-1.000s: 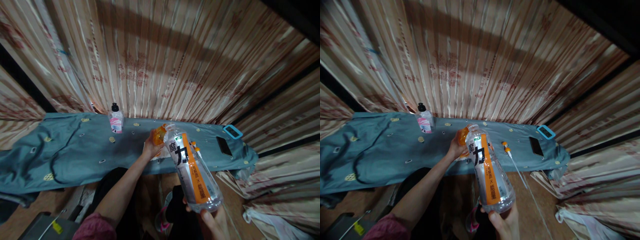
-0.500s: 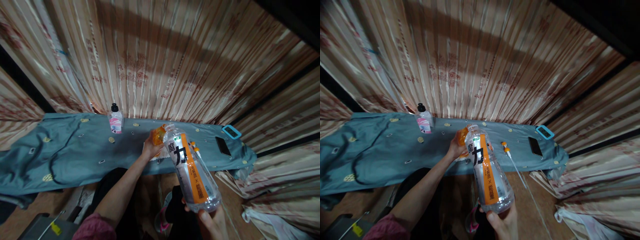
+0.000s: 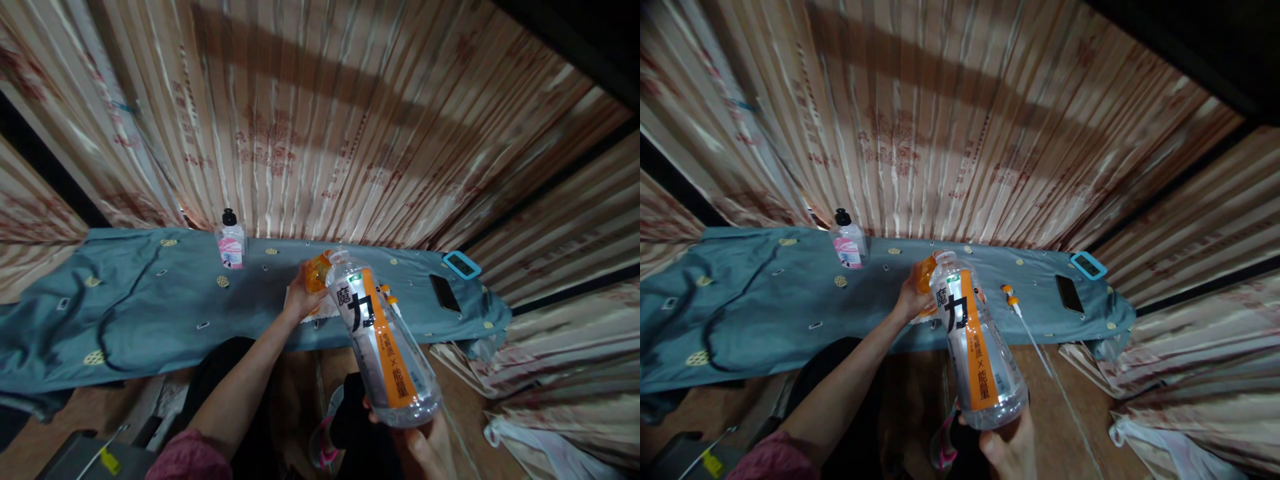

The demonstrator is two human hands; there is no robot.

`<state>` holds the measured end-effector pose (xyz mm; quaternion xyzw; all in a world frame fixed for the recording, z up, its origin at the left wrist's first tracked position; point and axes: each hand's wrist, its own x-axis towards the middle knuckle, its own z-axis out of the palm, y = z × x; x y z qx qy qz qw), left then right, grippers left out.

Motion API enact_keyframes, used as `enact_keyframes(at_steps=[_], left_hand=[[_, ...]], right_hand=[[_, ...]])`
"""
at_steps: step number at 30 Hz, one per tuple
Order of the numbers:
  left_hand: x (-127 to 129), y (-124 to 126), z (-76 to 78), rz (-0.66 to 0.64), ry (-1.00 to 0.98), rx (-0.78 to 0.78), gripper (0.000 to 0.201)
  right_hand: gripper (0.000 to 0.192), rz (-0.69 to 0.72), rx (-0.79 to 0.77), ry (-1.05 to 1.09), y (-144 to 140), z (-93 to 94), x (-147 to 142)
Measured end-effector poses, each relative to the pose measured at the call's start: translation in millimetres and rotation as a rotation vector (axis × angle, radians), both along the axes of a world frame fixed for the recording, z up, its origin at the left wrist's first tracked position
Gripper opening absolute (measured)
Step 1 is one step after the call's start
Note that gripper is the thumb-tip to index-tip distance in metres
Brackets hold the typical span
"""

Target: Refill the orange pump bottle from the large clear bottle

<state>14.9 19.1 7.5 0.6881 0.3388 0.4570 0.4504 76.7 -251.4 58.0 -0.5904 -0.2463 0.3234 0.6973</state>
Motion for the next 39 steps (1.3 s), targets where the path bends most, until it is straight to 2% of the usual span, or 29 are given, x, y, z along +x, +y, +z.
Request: enact_keyframes(at_steps=[15,22,39], left_hand=[[-1.5,0.8,-0.5,0.025,0.072,0.072,0.054],[-2.5,-1.1,4.4,0.011,0.037,0.061,0.054],[-2.4,-2.0,5.2,0.034,0.077,0.015,0.056]], right_hand=[[0.054,-0.053,-0.066,0.046,-1.6,0.7,-4.1],[0.049,-0.054,-0.071,0.050,-2.5,3.6,-5.2],[0.044,-0.059,-0.058,0.035,-0.3,16.5,-9.6]])
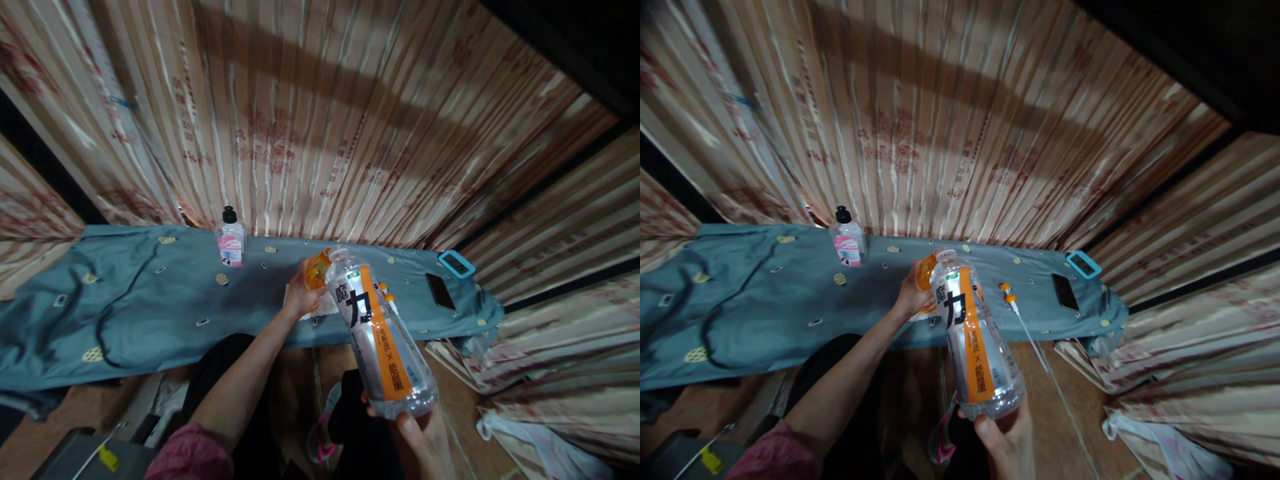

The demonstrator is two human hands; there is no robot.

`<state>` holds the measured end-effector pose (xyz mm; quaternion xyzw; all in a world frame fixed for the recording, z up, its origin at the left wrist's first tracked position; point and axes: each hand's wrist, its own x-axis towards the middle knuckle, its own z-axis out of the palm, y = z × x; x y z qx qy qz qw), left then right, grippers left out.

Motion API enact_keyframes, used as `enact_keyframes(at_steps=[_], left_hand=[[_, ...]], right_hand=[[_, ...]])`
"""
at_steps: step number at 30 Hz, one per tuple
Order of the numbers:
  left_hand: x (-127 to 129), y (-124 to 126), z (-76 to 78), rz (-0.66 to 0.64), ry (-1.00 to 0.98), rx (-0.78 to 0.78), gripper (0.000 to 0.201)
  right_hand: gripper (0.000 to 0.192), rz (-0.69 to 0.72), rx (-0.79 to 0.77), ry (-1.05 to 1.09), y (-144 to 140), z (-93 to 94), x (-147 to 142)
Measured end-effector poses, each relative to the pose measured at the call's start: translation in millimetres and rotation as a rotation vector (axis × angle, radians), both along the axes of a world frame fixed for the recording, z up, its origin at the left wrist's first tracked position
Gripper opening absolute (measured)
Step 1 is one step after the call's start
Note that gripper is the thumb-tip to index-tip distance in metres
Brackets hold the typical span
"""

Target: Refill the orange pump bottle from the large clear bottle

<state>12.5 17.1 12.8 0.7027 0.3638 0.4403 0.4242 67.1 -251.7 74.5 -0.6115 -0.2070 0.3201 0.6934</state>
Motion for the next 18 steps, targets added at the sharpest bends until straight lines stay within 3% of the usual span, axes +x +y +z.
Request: enact_keyframes(at_steps=[18], left_hand=[[-0.1,-1.0,1.5,-0.003,-0.009,0.015,0.055]], right_hand=[[0.041,0.026,-0.020,-0.049,-2.6,-6.9,6.1]])
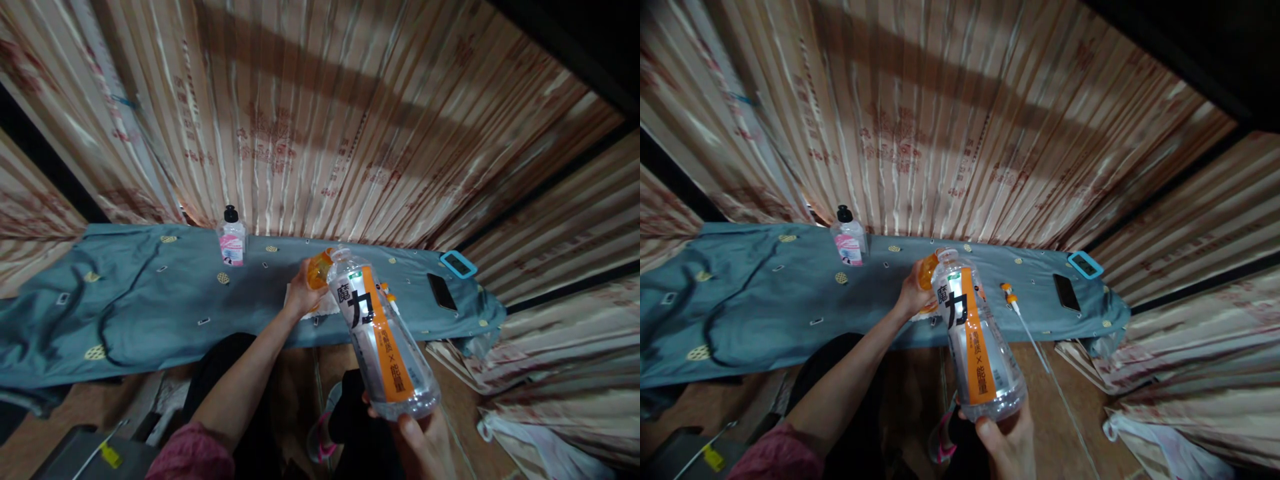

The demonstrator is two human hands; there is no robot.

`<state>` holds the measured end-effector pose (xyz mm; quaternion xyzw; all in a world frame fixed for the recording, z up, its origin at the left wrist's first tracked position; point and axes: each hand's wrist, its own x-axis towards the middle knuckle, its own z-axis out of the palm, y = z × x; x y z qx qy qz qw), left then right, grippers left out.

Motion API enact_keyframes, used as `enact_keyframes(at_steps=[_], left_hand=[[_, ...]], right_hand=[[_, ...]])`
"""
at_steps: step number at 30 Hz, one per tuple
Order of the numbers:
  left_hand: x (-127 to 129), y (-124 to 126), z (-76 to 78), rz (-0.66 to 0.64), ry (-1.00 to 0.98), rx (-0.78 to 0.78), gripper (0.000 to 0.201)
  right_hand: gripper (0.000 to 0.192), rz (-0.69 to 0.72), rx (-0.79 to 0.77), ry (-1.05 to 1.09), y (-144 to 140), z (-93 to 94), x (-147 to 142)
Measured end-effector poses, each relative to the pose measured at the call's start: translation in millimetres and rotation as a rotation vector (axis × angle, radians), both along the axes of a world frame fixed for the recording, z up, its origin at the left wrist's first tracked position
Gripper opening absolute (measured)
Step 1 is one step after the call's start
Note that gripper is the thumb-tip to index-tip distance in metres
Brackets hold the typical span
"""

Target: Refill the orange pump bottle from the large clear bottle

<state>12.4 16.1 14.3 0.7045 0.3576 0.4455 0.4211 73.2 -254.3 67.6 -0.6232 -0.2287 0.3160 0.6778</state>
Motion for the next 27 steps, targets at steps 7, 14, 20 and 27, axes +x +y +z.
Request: enact_keyframes(at_steps=[7,14,20,27], left_hand=[[-0.8,-1.4,3.9,0.001,0.016,-0.007,0.053],[0.1,0.8,-1.7,0.003,-0.010,0.005,0.053],[0.1,1.5,-1.7,-0.014,-0.019,0.006,0.056],[0.3,2.3,-2.6,-0.014,-0.012,0.021,0.054]], right_hand=[[0.042,-0.012,0.011,0.048,1.6,0.7,-2.7],[0.048,-0.005,0.019,0.064,1.6,-3.2,-1.2],[0.044,0.003,0.036,0.061,1.6,-4.8,-2.4],[0.048,0.006,0.017,0.051,-0.2,-11.2,0.2]])
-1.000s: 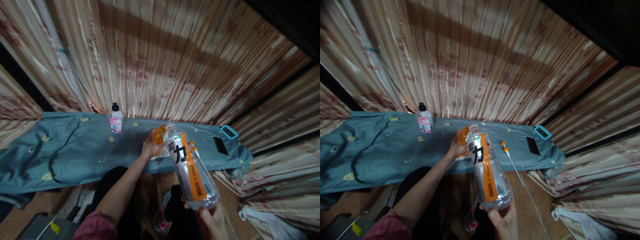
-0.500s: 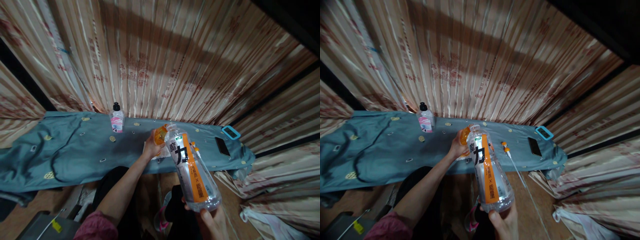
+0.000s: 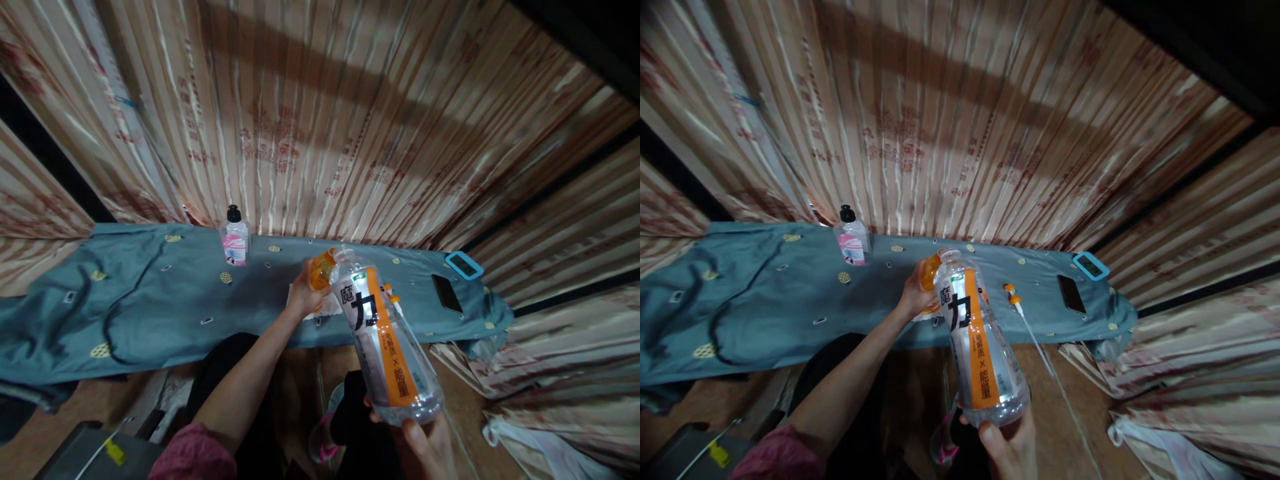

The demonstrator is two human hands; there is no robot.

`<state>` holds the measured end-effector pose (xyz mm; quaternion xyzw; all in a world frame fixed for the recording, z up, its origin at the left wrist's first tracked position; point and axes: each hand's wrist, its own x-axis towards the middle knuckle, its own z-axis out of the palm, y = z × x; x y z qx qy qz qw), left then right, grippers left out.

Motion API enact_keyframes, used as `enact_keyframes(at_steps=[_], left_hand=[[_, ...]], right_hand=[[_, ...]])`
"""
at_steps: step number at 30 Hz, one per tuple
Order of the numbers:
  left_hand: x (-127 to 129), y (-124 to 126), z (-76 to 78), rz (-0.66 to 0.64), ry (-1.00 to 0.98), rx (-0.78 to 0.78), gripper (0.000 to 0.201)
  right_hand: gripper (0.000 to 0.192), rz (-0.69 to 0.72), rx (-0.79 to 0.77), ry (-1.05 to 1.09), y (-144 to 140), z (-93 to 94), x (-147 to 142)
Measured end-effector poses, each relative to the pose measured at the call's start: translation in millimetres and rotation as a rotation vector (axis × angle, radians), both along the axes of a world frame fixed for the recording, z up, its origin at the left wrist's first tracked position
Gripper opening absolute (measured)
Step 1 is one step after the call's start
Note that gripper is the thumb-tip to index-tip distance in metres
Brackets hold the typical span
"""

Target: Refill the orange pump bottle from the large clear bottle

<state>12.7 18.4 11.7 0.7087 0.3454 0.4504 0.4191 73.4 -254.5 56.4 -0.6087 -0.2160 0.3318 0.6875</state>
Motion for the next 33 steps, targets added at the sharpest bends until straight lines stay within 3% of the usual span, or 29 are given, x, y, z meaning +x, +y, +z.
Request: enact_keyframes(at_steps=[10,18,28,33], left_hand=[[0.2,0.6,-0.2,-0.002,-0.012,-0.053,0.054],[-1.0,0.1,-1.4,-0.059,-0.133,-0.115,0.056],[-2.3,-2.2,6.3,-0.025,-0.074,-0.168,0.059],[-3.2,-0.5,2.0,-0.024,-0.038,-0.155,0.058]], right_hand=[[0.050,-0.002,0.001,-0.035,1.4,1.0,-1.9],[0.047,0.006,0.011,-0.010,1.7,1.1,-1.2],[0.052,0.017,0.006,-0.012,1.1,-2.4,0.5],[0.054,-0.003,0.020,-0.001,2.7,-1.3,-1.9]])
